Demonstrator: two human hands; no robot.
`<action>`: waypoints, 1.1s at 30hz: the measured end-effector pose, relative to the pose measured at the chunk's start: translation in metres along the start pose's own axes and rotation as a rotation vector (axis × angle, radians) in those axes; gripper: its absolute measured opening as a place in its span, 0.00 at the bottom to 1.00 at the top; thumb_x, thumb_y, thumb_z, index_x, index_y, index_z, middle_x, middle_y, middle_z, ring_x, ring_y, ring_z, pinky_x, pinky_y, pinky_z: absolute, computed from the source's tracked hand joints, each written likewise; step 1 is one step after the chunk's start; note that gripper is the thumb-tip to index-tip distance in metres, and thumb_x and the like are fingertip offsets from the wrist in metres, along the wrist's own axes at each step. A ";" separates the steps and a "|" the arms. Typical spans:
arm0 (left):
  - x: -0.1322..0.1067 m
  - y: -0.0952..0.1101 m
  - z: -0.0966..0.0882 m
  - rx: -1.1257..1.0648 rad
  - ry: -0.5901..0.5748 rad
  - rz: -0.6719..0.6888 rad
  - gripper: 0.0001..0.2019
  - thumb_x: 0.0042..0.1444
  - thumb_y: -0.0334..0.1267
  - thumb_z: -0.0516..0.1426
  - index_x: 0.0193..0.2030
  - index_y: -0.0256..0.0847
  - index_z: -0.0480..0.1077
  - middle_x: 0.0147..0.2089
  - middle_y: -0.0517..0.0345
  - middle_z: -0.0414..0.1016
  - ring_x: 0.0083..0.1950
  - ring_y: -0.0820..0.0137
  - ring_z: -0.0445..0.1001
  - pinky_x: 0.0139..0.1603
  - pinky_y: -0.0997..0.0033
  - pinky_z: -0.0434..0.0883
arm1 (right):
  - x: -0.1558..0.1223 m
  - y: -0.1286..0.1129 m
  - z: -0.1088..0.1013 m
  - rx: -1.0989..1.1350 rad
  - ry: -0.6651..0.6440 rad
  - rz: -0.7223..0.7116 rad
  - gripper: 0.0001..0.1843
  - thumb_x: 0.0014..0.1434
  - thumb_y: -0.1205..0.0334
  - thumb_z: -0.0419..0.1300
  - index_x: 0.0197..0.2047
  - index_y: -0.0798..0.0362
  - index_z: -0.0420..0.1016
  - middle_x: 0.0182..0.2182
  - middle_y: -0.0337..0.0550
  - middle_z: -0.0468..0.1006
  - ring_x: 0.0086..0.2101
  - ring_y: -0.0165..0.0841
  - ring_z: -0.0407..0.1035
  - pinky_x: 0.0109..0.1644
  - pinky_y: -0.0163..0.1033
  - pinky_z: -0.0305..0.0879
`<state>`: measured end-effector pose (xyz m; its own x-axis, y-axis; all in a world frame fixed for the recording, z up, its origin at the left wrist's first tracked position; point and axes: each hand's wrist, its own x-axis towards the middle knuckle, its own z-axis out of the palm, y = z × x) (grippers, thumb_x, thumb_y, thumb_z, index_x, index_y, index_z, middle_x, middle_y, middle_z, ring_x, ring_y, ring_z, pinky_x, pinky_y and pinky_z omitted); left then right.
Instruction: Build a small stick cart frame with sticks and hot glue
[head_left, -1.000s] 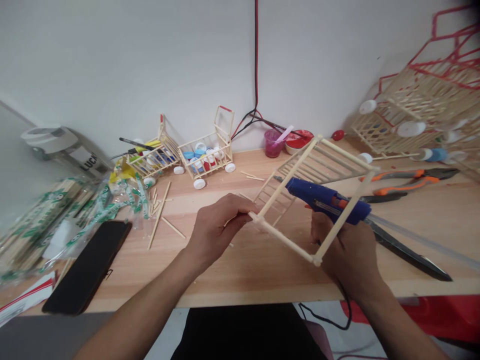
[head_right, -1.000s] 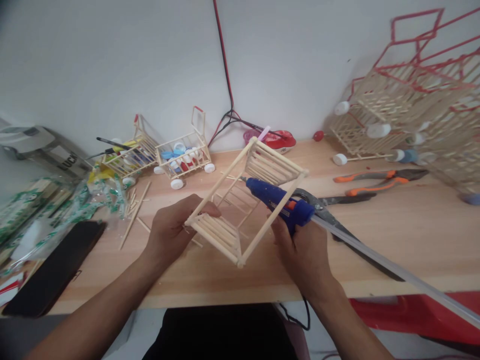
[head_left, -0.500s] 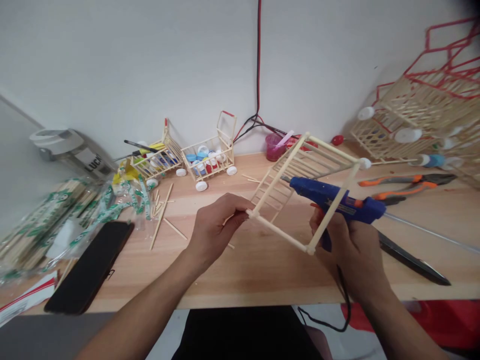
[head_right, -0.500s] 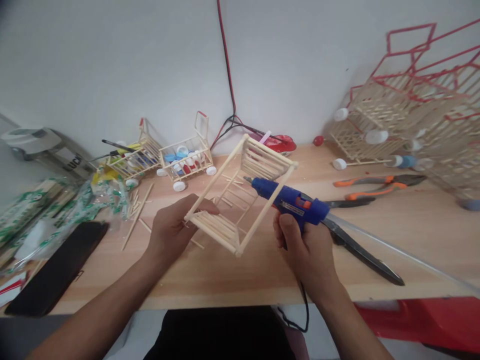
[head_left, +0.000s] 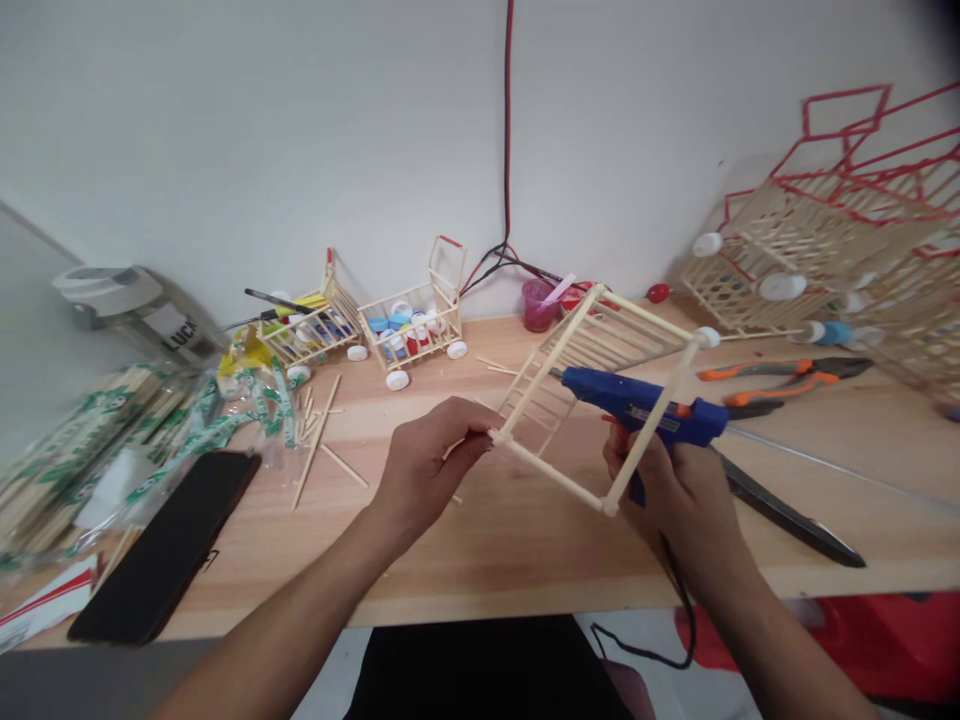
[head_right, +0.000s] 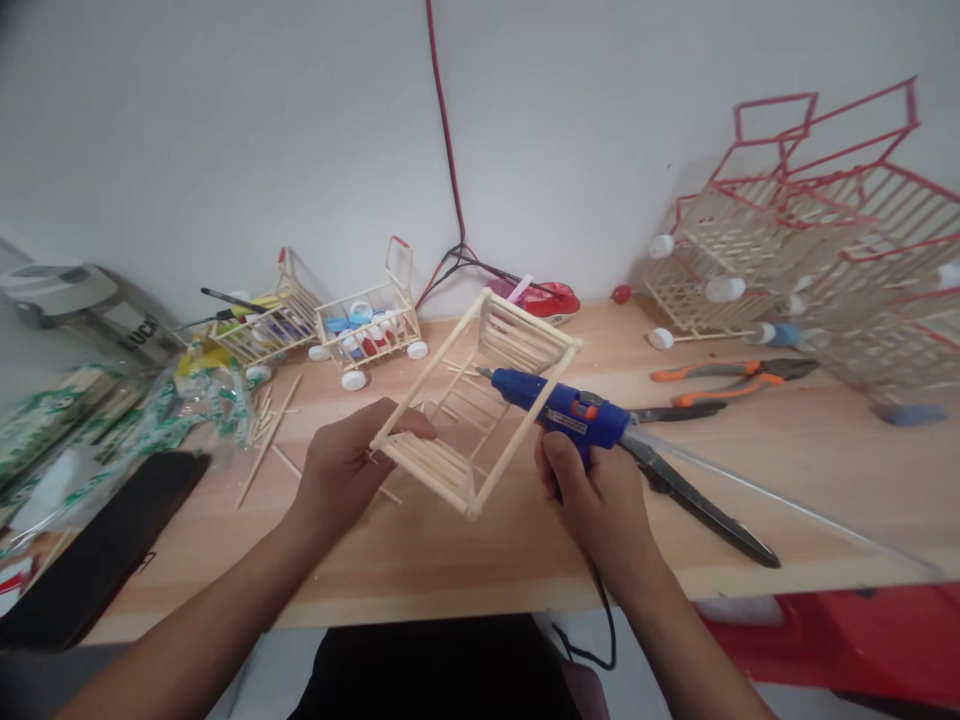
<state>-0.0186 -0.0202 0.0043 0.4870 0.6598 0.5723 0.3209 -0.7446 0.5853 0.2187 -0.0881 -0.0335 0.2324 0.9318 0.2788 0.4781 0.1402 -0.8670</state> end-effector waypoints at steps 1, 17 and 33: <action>0.000 0.000 0.000 -0.005 -0.001 0.005 0.06 0.62 0.30 0.58 0.40 0.41 0.76 0.38 0.57 0.81 0.39 0.71 0.80 0.40 0.75 0.75 | 0.000 0.002 0.000 -0.025 0.010 -0.013 0.30 0.68 0.41 0.47 0.21 0.51 0.66 0.17 0.38 0.68 0.20 0.29 0.63 0.25 0.36 0.57; 0.001 0.005 0.001 -0.059 0.001 0.060 0.06 0.62 0.30 0.57 0.39 0.41 0.76 0.38 0.56 0.82 0.39 0.71 0.80 0.40 0.74 0.76 | -0.003 0.011 -0.001 -0.214 0.072 -0.038 0.25 0.66 0.47 0.49 0.20 0.50 0.67 0.17 0.42 0.71 0.19 0.34 0.66 0.24 0.40 0.58; 0.001 0.006 0.002 -0.069 -0.007 0.079 0.05 0.63 0.30 0.58 0.39 0.40 0.75 0.38 0.56 0.81 0.40 0.72 0.80 0.42 0.76 0.75 | 0.002 -0.002 0.001 -0.318 0.112 -0.143 0.27 0.65 0.47 0.47 0.17 0.48 0.63 0.14 0.40 0.68 0.17 0.33 0.65 0.25 0.40 0.57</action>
<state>-0.0144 -0.0243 0.0070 0.5140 0.5984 0.6146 0.2250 -0.7855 0.5766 0.2172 -0.0864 -0.0322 0.2273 0.8653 0.4468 0.7479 0.1388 -0.6492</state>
